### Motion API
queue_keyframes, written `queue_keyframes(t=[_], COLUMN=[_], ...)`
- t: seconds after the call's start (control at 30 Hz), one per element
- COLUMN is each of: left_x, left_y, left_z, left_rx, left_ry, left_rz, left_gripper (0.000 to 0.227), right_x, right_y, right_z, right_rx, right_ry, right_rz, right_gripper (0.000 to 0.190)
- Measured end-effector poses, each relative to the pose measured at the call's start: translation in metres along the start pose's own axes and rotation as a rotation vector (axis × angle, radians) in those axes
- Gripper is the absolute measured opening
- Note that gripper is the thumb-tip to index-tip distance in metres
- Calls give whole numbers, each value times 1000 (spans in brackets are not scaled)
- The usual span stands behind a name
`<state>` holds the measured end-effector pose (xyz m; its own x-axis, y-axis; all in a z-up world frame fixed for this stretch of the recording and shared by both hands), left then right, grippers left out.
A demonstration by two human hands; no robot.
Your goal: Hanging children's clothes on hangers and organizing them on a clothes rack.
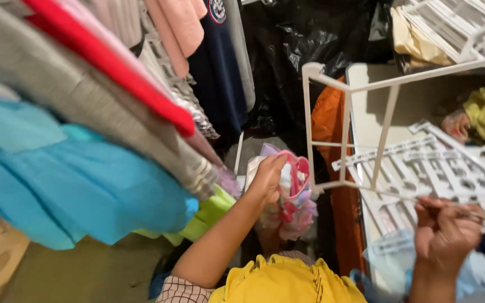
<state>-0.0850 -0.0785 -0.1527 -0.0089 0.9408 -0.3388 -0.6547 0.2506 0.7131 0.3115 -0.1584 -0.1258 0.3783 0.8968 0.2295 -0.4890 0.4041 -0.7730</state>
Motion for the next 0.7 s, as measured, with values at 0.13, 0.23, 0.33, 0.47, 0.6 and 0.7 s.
queue_keyframes(t=[0.13,0.23,0.33,0.47,0.6,0.7], left_x=[-41,-75,-108,-111,-120,-104], left_y=[0,15,37,30,38,32], left_z=[-1,-9,-11,-38,-34,-37], left_rx=[-146,-253,-282,-210,-68,51], left_ry=[-185,-238,-271,-165,-222,-217], left_rz=[-70,-155,-166,-162,-92,-106], left_gripper=[19,17,18,19,13,11], right_x=[-50,-91,-133,-182,-200,-196], right_y=[28,29,19,16,-4,-49], right_z=[9,22,31,-13,-46,-25], right_rx=[111,150,129,110,-54,-95], right_ry=[43,-17,-16,-10,-20,-67], right_rz=[87,75,76,82,110,54], right_gripper=[10,17,9,13,10,15])
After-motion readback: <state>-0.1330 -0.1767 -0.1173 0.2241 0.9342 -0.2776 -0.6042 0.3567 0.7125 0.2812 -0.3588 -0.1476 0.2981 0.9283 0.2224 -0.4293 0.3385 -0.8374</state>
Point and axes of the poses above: each hand's wrist, its own x-axis towards the middle knuckle, its own z-axis out of the palm, y = z × x, the point moved 6 cm from there along x, towards the middle knuckle, and after that the axes turned 2 degrees about -x, right-handed, at the moved point
